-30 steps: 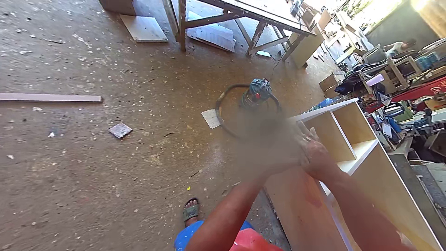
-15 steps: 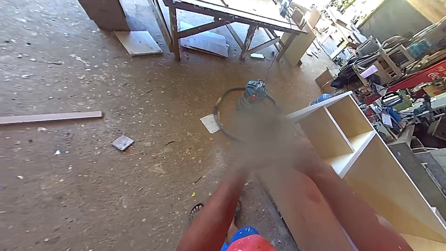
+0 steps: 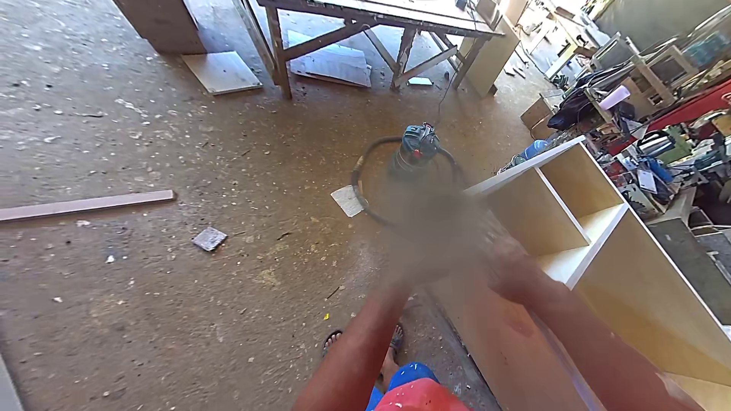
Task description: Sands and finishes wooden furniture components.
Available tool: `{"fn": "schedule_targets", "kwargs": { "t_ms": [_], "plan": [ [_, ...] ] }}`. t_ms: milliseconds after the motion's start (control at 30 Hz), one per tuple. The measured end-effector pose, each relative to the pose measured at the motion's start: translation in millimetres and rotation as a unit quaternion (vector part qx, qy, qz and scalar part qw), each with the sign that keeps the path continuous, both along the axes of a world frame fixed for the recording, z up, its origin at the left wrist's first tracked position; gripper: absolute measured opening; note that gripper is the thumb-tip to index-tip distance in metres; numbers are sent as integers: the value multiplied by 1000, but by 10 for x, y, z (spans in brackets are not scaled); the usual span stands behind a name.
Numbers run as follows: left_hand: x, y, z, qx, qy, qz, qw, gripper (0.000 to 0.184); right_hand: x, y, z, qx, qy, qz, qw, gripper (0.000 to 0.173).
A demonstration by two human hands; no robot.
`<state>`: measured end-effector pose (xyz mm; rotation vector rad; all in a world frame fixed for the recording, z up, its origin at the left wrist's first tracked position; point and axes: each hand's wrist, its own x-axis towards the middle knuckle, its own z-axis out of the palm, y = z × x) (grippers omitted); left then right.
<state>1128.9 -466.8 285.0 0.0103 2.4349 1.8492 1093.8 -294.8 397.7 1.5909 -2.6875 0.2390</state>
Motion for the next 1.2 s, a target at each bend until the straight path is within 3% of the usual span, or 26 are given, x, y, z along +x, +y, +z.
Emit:
{"fn": "schedule_targets", "kwargs": {
  "t_ms": [67,233,433,600,767,933,1100,1200],
  "plan": [
    [-1,9,33,1,13,1,1000,126,30,76,-25,14,6,-2,1000,49],
    [-37,43,20,-28,9,20,999,130,-427,-426,-49,2,10,-4,1000,54],
    [-5,-39,73,-14,-1,-9,1000,119,69,32,-19,16,4,-21,1000,49],
    [-40,-21,45,-11,-5,0,1000,125,-270,-393,12,30,36,-31,998,56],
    [-15,-79,32,-35,-2,-22,999,122,105,1,-72,28,31,-63,997,52],
    [-74,-49,1,-24,27,-4,999,125,-292,-345,-48,32,41,-78,996,55],
    [-3,-78,14,-36,6,-11,999,124,23,-103,-54,18,16,-73,997,50],
    [-43,-94,35,-40,22,-5,999,124,-183,-170,-6,40,19,-68,997,52]
  ]
}}
